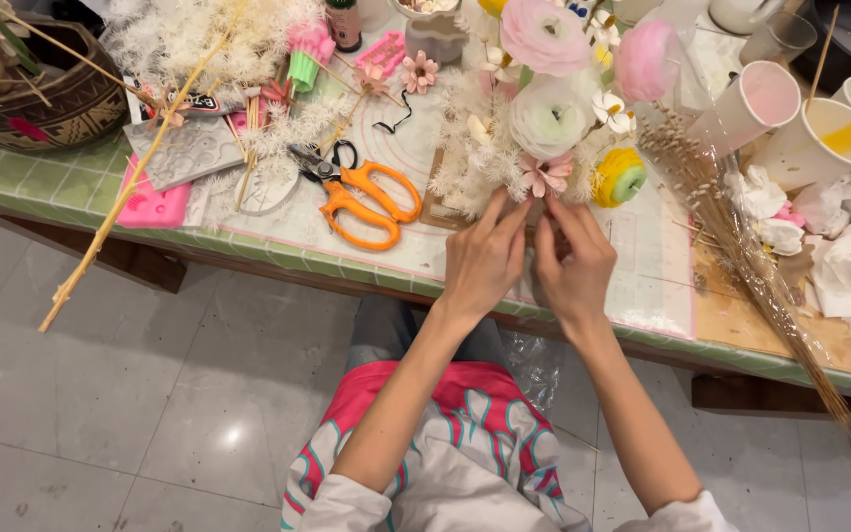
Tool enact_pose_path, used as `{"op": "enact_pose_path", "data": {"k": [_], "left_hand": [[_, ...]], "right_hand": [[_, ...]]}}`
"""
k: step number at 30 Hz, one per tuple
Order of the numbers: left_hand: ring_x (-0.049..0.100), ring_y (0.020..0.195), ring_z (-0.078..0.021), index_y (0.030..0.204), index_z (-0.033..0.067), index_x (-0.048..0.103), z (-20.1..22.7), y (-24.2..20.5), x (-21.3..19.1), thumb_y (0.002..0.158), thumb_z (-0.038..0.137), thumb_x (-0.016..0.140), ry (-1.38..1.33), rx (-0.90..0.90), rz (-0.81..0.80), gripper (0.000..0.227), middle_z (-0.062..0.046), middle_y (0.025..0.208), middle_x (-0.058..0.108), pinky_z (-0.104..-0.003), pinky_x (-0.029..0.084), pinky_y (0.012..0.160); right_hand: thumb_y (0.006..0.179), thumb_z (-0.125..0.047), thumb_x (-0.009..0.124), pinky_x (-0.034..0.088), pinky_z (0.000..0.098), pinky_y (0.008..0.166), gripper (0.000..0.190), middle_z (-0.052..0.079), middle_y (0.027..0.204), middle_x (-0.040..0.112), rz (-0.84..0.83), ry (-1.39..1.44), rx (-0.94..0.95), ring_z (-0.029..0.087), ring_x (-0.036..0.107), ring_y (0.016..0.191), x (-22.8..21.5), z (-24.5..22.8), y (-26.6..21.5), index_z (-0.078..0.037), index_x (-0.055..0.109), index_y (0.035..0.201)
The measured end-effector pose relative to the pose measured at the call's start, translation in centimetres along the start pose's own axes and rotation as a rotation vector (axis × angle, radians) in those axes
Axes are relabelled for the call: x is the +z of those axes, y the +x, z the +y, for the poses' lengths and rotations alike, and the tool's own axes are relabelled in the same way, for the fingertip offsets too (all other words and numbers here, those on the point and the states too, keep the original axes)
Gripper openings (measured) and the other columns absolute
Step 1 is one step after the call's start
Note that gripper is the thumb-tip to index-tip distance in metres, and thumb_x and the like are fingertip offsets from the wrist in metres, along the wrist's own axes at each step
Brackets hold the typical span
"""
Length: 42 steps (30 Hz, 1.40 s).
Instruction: Creating a decorative floral arrangement with artificial flowers and foam in a wooden box.
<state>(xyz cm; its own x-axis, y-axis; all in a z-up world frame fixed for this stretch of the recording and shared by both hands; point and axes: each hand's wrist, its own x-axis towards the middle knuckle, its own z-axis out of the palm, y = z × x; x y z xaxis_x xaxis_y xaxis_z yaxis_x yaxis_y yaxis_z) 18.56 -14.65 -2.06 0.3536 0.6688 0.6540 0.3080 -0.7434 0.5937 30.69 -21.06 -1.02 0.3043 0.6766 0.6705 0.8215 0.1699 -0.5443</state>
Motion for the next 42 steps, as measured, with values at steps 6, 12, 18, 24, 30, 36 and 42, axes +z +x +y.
{"op": "enact_pose_path", "data": {"k": [6,12,18,24,30,36,42], "left_hand": [[0.074,0.073,-0.0226,0.119,0.0083,0.073,0.6,-0.7,-1.9,0.091,0.0,0.064,-0.161,-0.047,0.155,0.031,-0.007,0.121,0.071,-0.034,0.057,0.062],[0.072,0.075,-0.0221,0.108,0.0096,0.073,0.9,0.3,-1.0,0.093,0.007,0.072,-0.079,-0.05,0.178,0.015,-0.001,0.101,0.069,-0.033,0.055,0.065],[0.073,0.082,-0.0248,0.109,0.0102,0.073,1.1,-0.2,-1.1,0.095,0.005,0.069,-0.103,-0.036,0.184,0.016,-0.001,0.101,0.069,-0.034,0.056,0.069],[0.072,0.081,-0.0264,0.116,0.0071,0.072,1.3,0.1,-0.1,0.091,0.004,0.068,-0.113,0.041,0.072,0.025,-0.005,0.112,0.071,-0.036,0.056,0.068],[0.07,0.066,-0.0178,0.111,0.0081,0.074,0.9,-0.8,-2.5,0.091,0.0,0.066,-0.251,-0.084,0.024,0.024,-0.004,0.107,0.074,-0.029,0.054,0.061],[0.068,0.069,-0.0189,0.116,0.0034,0.071,-3.7,1.1,-7.2,0.096,-0.002,0.061,-0.178,-0.283,0.245,0.023,-0.012,0.099,0.074,-0.029,0.053,0.061],[0.07,0.066,-0.0219,0.139,0.0037,0.052,-4.4,1.6,-6.5,0.095,-0.004,0.052,-0.231,-0.436,0.036,0.044,-0.021,0.103,0.073,-0.033,0.057,0.057]], "right_hand": [[0.098,-0.001,0.074,0.054,0.0287,0.067,0.016,0.007,0.099,0.072,0.043,0.007,-0.045,0.017,0.067,0.08,-2.2,0.5,-1.4,-0.004,0.075,0.113],[0.09,-0.006,0.083,0.048,0.0298,0.057,0.018,0.007,0.082,0.071,0.033,-0.115,0.005,0.016,0.061,0.063,-0.6,0.8,-0.5,-0.004,0.078,0.107],[0.092,-0.008,0.084,0.049,0.0307,0.058,0.014,0.008,0.085,0.072,0.102,-0.152,0.063,0.016,0.064,0.062,-0.2,1.8,0.1,-0.003,0.075,0.102],[0.09,-0.006,0.083,0.05,0.0291,0.058,0.012,0.009,0.084,0.075,0.101,-0.183,0.035,0.017,0.067,0.062,-0.4,2.0,0.2,-0.002,0.077,0.1],[0.097,-0.005,0.077,0.054,0.0282,0.063,0.008,0.011,0.09,0.076,0.09,-0.009,0.028,0.017,0.07,0.071,-3.5,1.1,-1.4,0.0,0.076,0.103],[0.102,-0.006,0.076,0.056,0.0318,0.076,0.007,0.012,0.095,0.074,0.12,-0.088,0.084,0.02,0.073,0.083,-5.2,3.0,-2.8,0.0,0.075,0.106],[0.111,-0.017,0.059,0.053,0.035,0.091,0.034,0.019,0.125,0.069,0.025,-0.028,0.238,0.025,0.066,0.114,-6.5,5.7,-2.6,0.001,0.065,0.139]]}}
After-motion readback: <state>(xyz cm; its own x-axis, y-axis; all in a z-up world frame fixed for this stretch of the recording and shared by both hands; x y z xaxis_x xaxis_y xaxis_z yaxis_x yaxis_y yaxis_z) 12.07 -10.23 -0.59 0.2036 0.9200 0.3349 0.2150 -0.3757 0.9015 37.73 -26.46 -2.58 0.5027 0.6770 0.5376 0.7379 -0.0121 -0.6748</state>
